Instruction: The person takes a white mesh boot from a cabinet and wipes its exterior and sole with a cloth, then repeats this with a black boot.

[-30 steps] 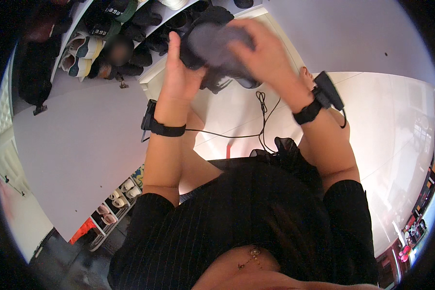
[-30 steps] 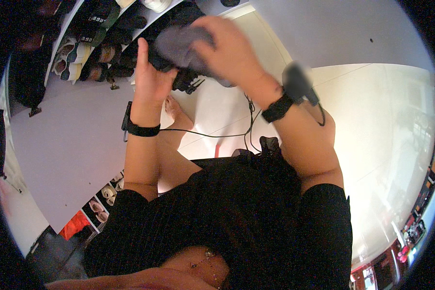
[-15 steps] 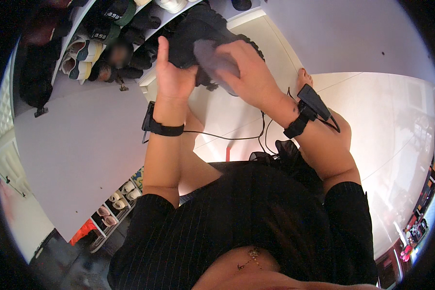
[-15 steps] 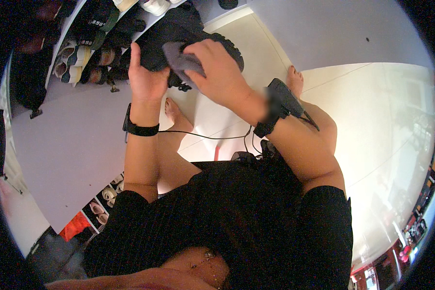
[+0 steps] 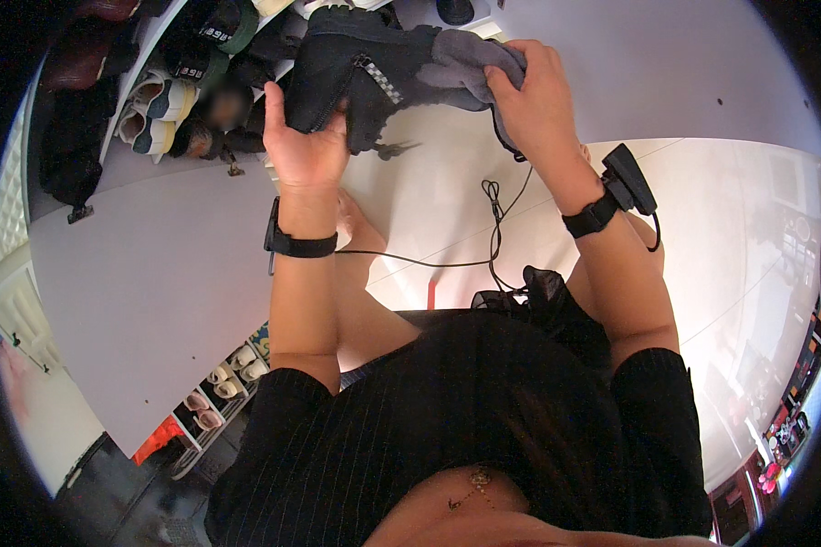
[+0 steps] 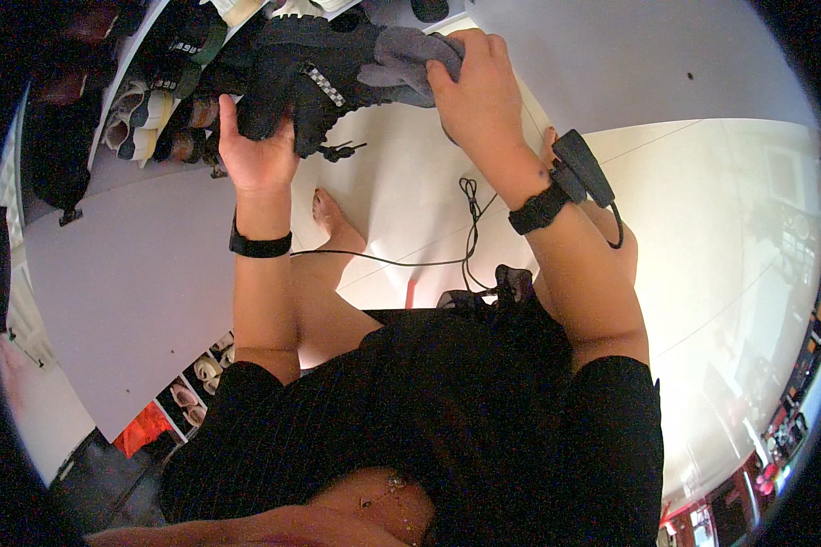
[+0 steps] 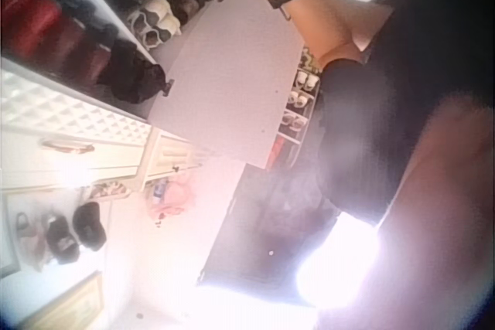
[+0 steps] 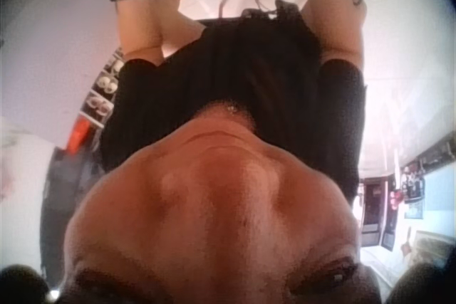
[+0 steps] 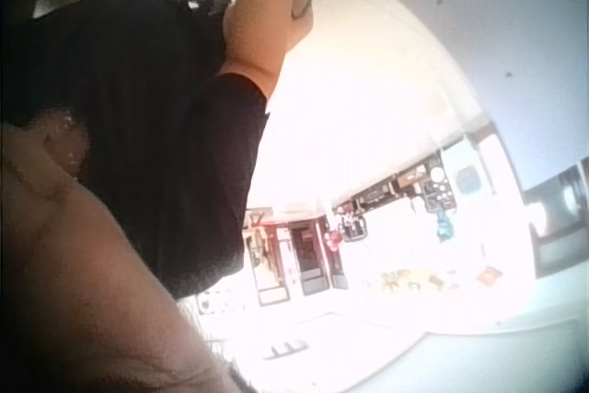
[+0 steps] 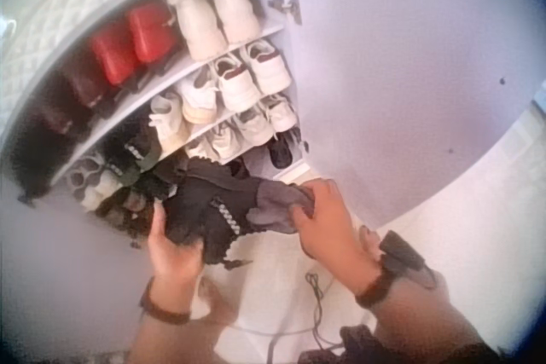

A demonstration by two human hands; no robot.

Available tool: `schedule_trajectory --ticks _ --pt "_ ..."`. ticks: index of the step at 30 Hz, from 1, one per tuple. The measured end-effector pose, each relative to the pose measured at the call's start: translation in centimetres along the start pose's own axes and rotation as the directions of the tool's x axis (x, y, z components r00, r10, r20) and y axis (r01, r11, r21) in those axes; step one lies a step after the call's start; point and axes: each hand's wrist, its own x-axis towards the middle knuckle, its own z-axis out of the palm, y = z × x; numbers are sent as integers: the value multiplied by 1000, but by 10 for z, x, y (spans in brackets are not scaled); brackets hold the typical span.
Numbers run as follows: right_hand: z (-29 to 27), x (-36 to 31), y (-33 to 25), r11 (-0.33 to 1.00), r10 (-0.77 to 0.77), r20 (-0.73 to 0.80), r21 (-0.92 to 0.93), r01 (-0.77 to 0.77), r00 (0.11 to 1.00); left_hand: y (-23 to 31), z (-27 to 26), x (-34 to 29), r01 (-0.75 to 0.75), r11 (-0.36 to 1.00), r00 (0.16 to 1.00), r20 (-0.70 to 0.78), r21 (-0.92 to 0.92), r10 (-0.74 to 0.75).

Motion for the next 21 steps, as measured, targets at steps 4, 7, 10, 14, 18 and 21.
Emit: schedule_trajectory --ticks 4,7,10,14,18,21 --pt "16 -8 -6 992 -121 66 26 120 990 -13 12 -17 187 981 972 135 46 -191" --pt "19 -17 -24 981 -131 120 161 111 984 -29 7 -21 188 974 970 132 127 -205" --pt "15 -12 -20 993 -93 181 83 79 979 -26 2 -17 191 971 969 130 143 -210" --pt "9 -9 6 980 70 418 -198 15 906 -9 -2 -7 158 963 972 139 219 -191" --pt "3 -10 18 975 87 404 -221 5 911 -10 2 -7 150 941 975 115 302 -192" --pt "-3 -1 20 967 39 307 -252 42 951 -33 -16 -1 213 876 971 8 433 -240"
